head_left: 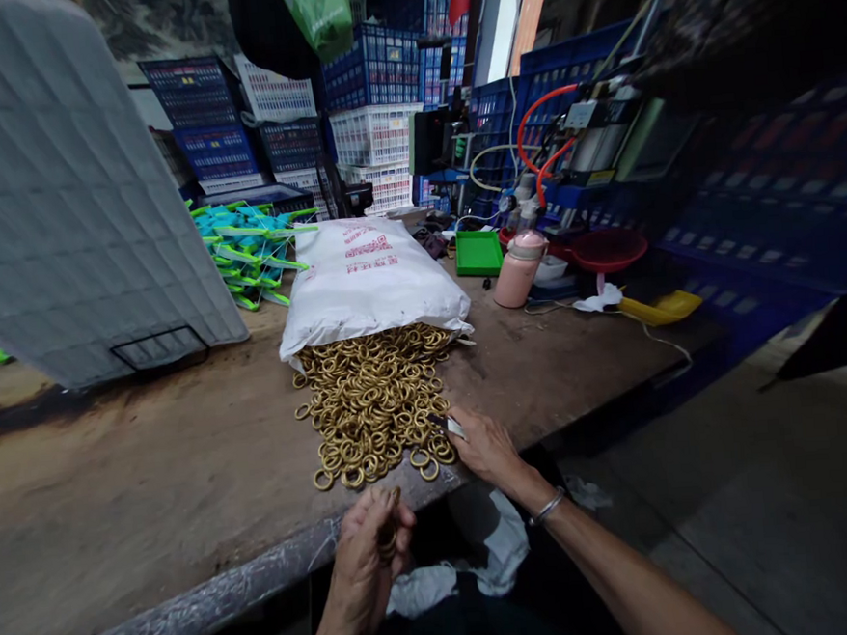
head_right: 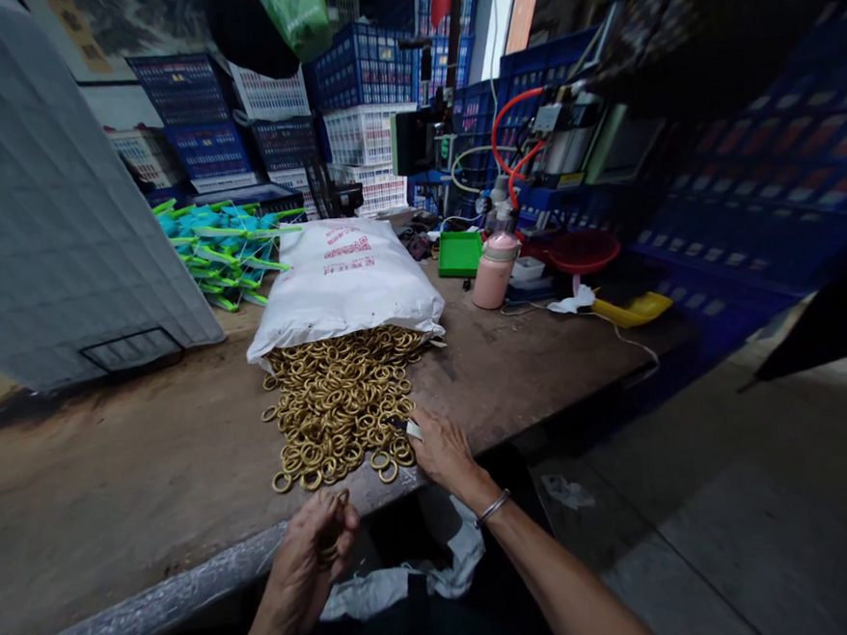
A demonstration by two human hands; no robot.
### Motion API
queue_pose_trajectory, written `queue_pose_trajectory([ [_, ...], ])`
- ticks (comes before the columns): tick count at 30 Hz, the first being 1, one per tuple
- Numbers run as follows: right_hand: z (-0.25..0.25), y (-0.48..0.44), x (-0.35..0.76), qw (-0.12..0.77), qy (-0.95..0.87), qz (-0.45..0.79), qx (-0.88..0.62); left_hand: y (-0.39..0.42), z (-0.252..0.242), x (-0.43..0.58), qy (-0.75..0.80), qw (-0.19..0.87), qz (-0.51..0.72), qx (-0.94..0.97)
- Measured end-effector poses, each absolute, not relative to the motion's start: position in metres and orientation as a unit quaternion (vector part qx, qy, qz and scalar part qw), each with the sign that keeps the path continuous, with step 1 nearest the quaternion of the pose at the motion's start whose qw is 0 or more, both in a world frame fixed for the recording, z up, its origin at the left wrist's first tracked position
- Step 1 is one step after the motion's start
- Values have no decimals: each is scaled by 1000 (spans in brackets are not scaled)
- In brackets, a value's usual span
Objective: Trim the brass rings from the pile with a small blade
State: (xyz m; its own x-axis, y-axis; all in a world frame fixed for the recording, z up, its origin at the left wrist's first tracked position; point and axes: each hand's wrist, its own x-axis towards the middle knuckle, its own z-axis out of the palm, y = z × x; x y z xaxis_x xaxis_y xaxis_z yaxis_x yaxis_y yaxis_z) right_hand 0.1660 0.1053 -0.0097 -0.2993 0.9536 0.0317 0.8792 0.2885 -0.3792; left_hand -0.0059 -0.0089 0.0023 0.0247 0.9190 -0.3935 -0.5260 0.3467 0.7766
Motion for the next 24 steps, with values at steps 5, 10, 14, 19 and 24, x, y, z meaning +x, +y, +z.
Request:
queue_pose_trajectory([
  [5, -13, 104, 169, 156, -777, 152, -591, -7, 1, -5, 444, 675, 540, 234],
  [10, -14, 100, 165, 212, -786, 178, -552, -6, 4, -3, 446, 669, 555, 216],
  [14, -11, 97, 154, 209, -830, 171, -488, -7, 5, -5, 442, 683, 547, 199],
  [19, -15, 100, 149, 192, -821, 169, -511, -9, 3, -7, 439, 699, 534, 181],
  [24, -14, 107, 163, 226, -775, 170, -565, -8, 3, -9, 431, 703, 543, 158],
])
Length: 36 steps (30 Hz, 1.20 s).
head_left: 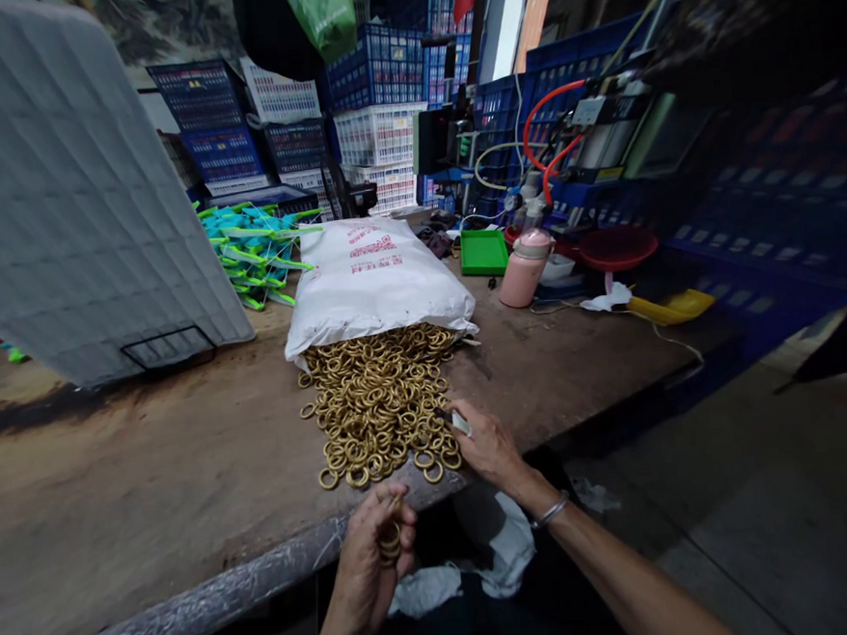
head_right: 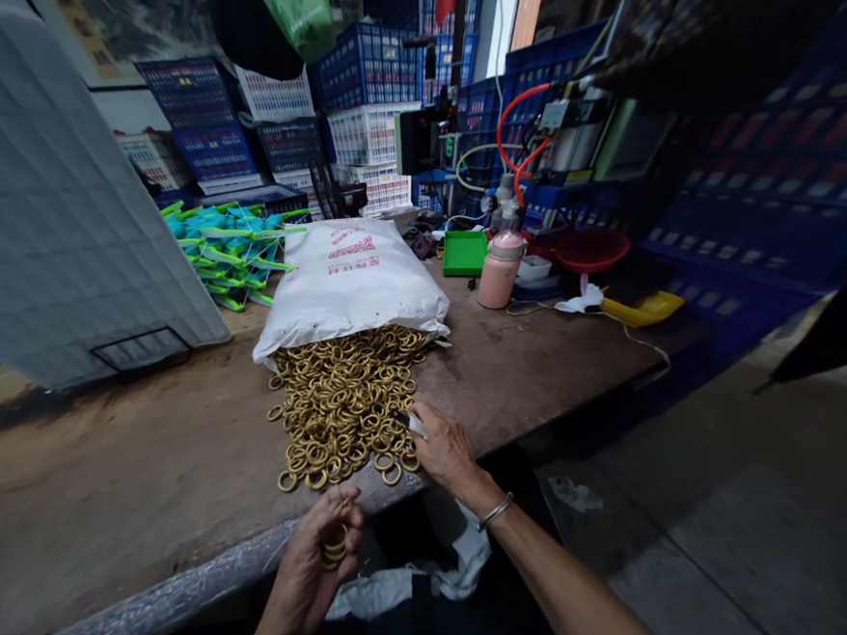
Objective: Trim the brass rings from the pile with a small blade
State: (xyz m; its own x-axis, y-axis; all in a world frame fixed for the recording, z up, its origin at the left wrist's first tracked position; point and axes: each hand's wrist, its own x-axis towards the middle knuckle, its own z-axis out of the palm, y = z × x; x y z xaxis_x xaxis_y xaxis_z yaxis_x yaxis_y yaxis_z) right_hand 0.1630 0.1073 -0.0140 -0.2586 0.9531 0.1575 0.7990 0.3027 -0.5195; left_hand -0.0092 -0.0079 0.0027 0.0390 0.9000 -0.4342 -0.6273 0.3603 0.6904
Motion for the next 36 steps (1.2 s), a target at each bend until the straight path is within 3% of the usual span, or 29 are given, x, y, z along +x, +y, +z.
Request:
queue_pose_trajectory([
  [6, -9, 106, 179, 115, -775, 179, -596, -5, 0, -10, 431, 705, 549, 125],
  [22, -10, 107, 162, 107, -792, 139, -585, -3, -6, -9, 436, 699, 553, 127],
  [28, -11, 111, 158, 157, -764, 157, -606, -4, -8, -11, 434, 703, 549, 127],
  [36, -7, 105, 134, 255, -800, 183, -511, -7, -8, -15, 432, 705, 551, 115],
])
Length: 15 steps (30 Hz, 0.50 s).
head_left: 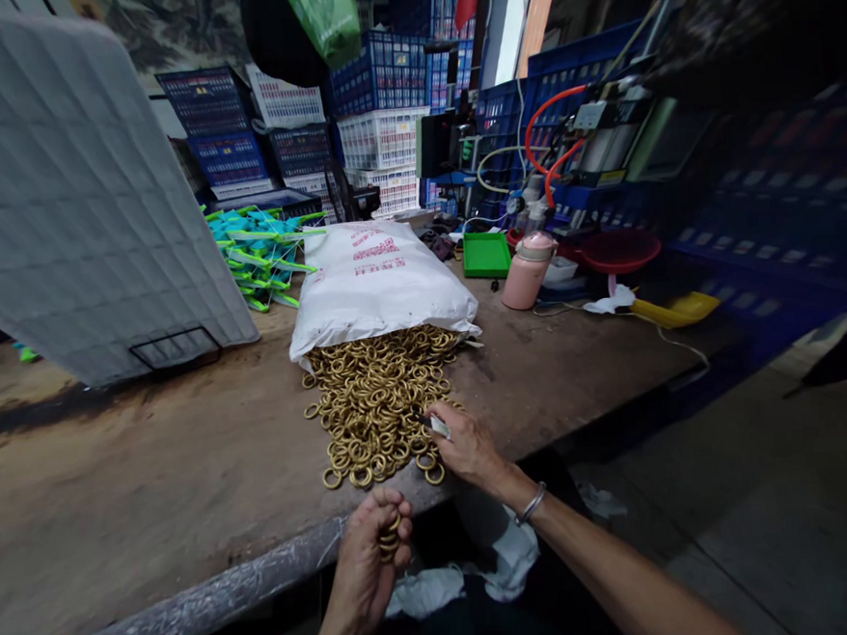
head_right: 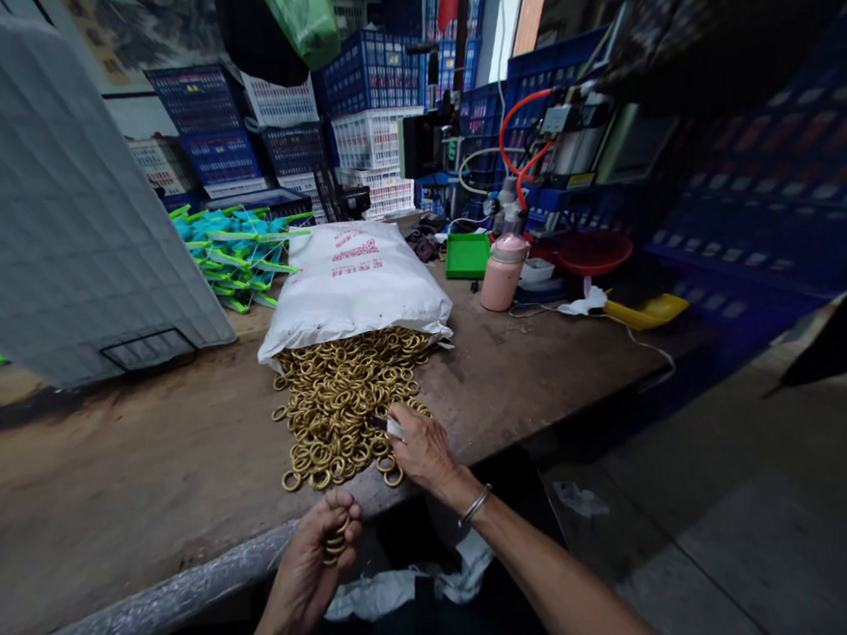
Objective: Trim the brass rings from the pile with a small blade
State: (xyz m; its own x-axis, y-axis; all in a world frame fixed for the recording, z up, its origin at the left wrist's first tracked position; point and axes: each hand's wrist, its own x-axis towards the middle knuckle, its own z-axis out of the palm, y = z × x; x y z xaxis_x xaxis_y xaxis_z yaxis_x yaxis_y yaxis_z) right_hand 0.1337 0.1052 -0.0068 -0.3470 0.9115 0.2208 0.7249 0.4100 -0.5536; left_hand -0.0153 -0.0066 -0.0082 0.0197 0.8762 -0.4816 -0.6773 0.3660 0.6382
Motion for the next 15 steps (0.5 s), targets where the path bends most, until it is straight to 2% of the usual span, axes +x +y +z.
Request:
queue_pose_trajectory([
  [4, -3, 113, 117, 242, -826, 163, -482, -8, -8, -17, 439, 702, 553, 98],
  [10, 3, 120, 94, 144, -826, 111, -533, -8, -14, -18, 434, 700, 557, 106],
  [15, 0, 123, 91, 135, -827, 109, -534, -6, -15, -17, 441, 701, 551, 101],
])
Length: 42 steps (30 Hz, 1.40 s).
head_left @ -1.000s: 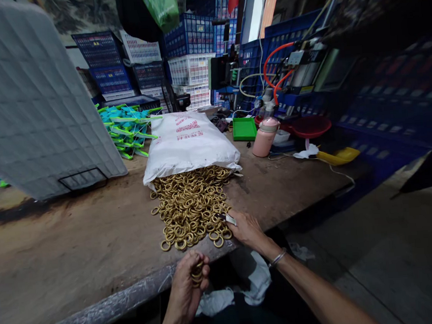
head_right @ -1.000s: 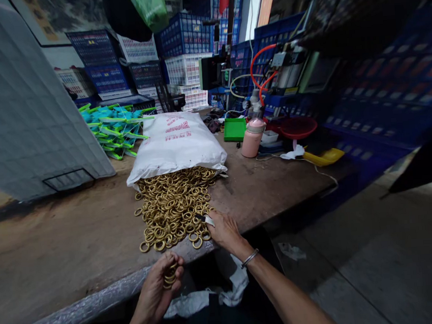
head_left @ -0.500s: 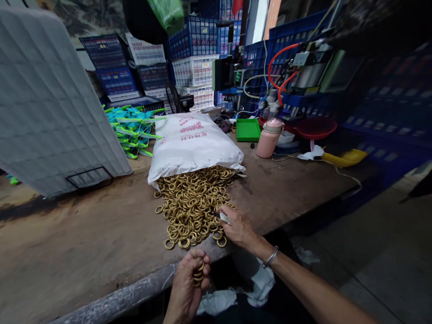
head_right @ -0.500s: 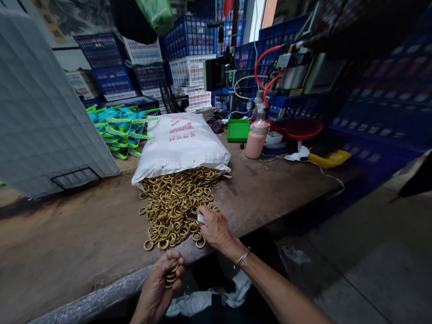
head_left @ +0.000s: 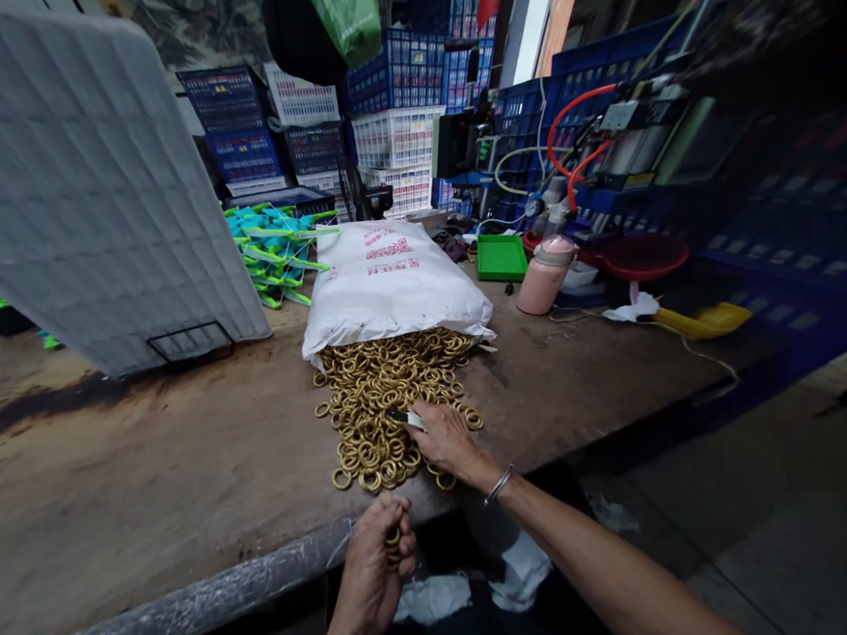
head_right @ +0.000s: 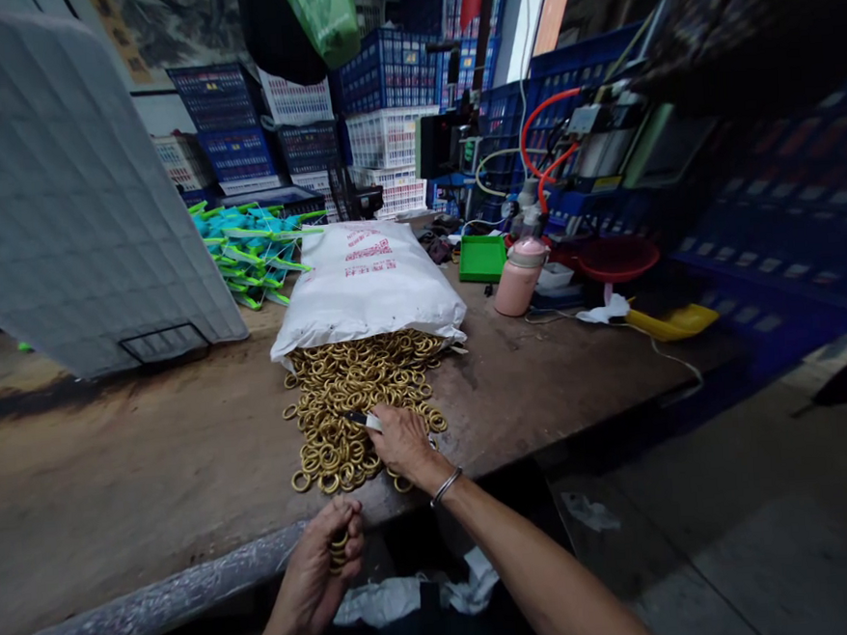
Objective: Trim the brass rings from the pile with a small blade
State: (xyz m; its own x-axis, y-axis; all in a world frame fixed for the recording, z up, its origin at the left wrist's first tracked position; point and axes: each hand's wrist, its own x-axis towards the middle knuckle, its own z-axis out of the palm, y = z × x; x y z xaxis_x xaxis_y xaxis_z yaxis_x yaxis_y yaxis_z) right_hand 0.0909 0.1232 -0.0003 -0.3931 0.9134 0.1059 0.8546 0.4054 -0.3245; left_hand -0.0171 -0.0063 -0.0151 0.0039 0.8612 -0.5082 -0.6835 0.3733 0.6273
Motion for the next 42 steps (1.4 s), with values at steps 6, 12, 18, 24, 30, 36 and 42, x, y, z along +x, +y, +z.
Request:
queue_pose_trajectory([
  [6, -2, 129, 103, 211, -797, 151, -546, -5, -13, -16, 449, 697, 548, 109],
  [12, -4, 112, 108, 316, -765, 262, -496, -1, -4, -11, 478, 668, 547, 161],
  [18, -1, 84, 108, 309, -766, 359, -433, 6, -13, -11, 535, 584, 562, 239],
  [24, 2, 73, 110, 305, -777, 349, -426, 6, -13, -9, 563, 577, 539, 242],
  [30, -6, 66, 106, 301, -776, 354, -428, 4, -12, -7, 556, 573, 537, 273],
  [36, -11, 68, 107, 291, -778, 357, -428, 5, -13, -11, 581, 554, 519, 295],
  [42, 10, 74, 111, 260, -815, 375, -358, 6, -4, -15, 598, 545, 487, 329],
])
